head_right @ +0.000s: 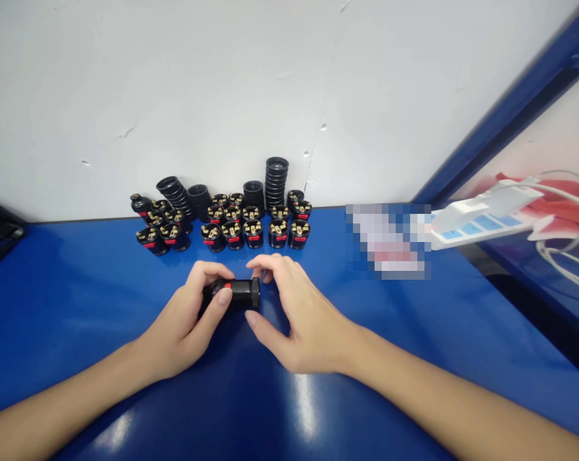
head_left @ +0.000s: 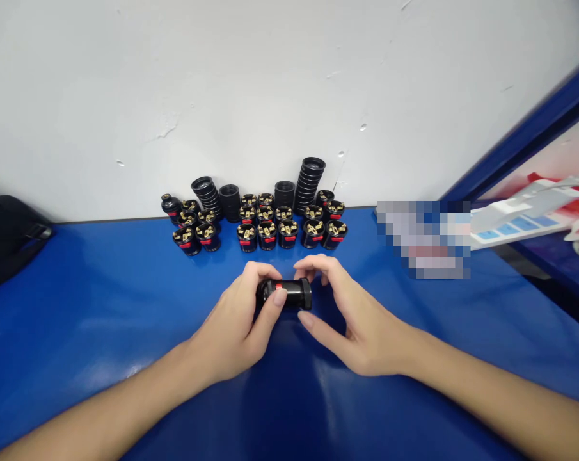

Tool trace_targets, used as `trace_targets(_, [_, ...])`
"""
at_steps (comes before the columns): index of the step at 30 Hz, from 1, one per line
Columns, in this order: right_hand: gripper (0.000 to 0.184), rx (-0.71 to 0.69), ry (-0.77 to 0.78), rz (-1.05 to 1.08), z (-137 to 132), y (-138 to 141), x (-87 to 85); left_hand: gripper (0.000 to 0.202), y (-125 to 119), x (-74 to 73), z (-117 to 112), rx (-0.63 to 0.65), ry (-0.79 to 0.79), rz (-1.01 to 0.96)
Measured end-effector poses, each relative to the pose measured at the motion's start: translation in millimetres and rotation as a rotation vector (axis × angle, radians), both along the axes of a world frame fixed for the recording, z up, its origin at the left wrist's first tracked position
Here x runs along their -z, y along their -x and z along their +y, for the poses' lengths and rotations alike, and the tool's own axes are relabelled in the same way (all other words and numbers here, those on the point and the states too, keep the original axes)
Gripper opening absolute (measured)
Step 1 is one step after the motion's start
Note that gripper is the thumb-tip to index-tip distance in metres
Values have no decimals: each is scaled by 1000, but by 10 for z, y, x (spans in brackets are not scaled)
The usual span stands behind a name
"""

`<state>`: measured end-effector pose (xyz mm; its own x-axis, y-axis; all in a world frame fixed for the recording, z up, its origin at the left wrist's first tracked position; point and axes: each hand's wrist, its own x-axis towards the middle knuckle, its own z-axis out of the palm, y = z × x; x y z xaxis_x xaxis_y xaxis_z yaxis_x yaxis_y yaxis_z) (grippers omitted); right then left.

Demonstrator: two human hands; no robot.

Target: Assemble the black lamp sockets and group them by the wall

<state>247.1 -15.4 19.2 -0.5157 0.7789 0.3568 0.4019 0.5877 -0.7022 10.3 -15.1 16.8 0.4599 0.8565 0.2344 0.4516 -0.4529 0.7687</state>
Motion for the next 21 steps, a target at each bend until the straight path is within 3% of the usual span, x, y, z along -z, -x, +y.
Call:
trace_targets(4, [32,11,68,15,3,-8,-11,18,-2,-3,2,1,-6,10])
trace_targets(7, [45,-18,-6,29,1,-15,-13,18,0,-4,-1,-4,-5,9])
trace_targets(11, [35,-13,82,0,-8,-15,-4,18,2,-4,-2,-2,-4,15])
trace_targets(16, [50,-20,1,5,-9,-2,4,18,0,-6,-2,-8,-19,11])
trace_targets(19, [31,13,66,0,-4,4,-6,19,-4,-6,-4,-16,-13,11])
trace_targets(21, [32,17,31,8,0,5,-14,19,-8,-4,-4,-18,-17,10])
